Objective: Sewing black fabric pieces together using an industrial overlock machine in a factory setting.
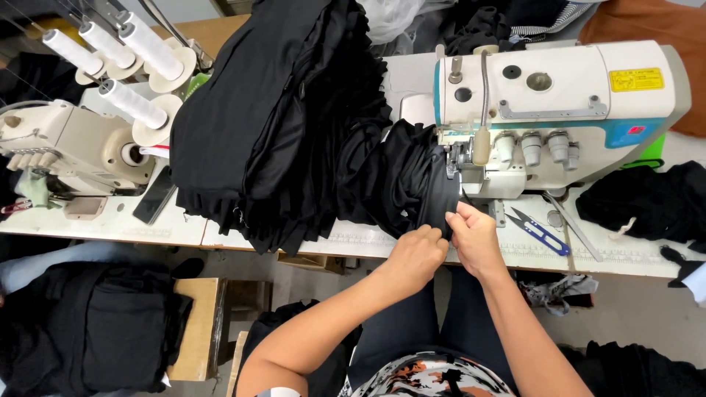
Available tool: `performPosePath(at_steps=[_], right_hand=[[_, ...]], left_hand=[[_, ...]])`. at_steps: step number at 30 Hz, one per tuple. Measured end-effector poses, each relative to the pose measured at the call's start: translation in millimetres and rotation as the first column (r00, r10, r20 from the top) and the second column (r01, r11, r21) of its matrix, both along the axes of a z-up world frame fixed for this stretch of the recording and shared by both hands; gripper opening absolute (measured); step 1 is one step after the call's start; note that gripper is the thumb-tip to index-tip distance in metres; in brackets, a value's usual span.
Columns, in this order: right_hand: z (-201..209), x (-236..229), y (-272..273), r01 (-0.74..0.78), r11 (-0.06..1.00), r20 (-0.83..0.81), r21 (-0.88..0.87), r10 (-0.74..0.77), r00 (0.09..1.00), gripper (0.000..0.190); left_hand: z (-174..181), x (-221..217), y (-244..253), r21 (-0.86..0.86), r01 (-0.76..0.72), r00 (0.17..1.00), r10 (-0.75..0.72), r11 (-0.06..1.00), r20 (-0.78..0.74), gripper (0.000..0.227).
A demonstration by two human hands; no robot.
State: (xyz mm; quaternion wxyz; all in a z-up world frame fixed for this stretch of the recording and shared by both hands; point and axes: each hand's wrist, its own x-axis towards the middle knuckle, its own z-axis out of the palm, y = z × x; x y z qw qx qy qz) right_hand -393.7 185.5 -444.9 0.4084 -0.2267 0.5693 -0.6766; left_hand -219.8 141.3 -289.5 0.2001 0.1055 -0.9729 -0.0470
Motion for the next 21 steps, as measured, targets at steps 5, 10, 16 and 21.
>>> performPosePath(at_steps=[5, 10, 16, 21], right_hand=[[-9.6, -4.1, -3.0, -0.014, 1.000, 0.058, -0.026, 0.015, 0.998, 0.037], [-15.0, -7.5, -5.8, -0.007, 0.996, 0.167, -0.088, 0.022, 0.986, 0.033], [63.3, 12.2, -0.4, 0.021, 0.988, 0.348, -0.154, 0.035, 0.937, 0.035], [53.1, 11.3, -0.8, -0.007, 0.983, 0.345, -0.184, 0.071, 0.936, 0.043]], left_hand=[[4.5, -14.7, -11.2, -0.086, -0.029, 0.997, 0.023, 0.996, -0.068, 0.020], [0.4, -33.8, -23.3, -0.155, -0.079, 0.989, 0.059, 0.985, -0.132, 0.015], [-19.4, -63.7, -46.8, -0.224, -0.097, 0.978, 0.051, 0.970, -0.203, 0.027], [5.1, -76.6, -48.5, -0.221, -0.154, 0.961, 0.094, 0.963, -0.260, 0.030]])
